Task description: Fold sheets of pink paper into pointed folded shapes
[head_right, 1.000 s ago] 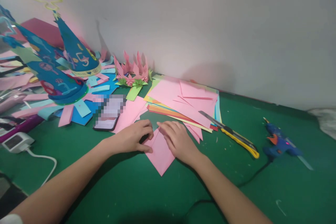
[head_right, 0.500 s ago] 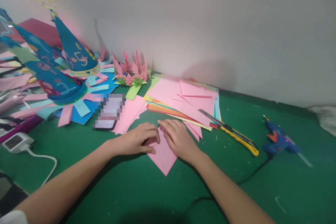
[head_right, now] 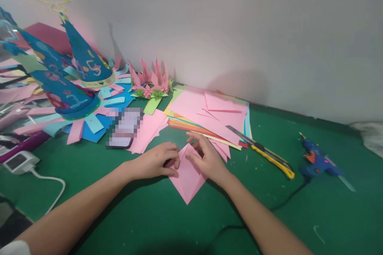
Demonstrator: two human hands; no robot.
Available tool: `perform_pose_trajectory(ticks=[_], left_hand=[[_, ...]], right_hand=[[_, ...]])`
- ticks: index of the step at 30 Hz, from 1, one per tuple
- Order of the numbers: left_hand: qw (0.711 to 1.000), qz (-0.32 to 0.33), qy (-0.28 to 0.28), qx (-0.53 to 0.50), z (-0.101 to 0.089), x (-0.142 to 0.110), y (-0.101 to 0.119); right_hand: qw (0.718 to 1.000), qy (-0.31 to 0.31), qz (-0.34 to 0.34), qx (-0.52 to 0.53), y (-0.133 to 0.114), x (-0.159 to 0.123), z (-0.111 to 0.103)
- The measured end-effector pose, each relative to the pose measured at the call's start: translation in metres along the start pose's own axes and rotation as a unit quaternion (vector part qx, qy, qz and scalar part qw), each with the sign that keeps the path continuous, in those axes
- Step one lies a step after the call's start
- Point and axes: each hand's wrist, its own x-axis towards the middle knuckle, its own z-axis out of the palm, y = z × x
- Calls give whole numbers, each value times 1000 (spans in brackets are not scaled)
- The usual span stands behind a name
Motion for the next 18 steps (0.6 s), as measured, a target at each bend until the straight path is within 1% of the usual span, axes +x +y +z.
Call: perform_pose_trajectory(ticks=[2, 5, 7, 10, 13, 15, 18], left_hand=[[1000, -8, 15, -24, -1, 1, 0], [994, -38, 83, -66, -4, 1, -2], [986, -61, 123, -94, -5, 2, -7], [969, -103, 163, -157, -5, 3, -14], [947, -131, 182, -229, -2, 4, -16], [943, -133, 185, -242, 0, 6, -15], [945, -137, 203, -217, 4, 7, -13]], right_hand=[[997, 17, 27, 70, 0, 1, -1], [989, 5, 76, 123, -3, 4, -5], [988, 7, 91, 123, -7, 5, -10], [988, 29, 98, 112, -9, 6, -12], [986, 41, 113, 112, -9, 5, -11], [985, 59, 119, 107, -7, 4, -8], [984, 96, 117, 96, -6, 2, -5]])
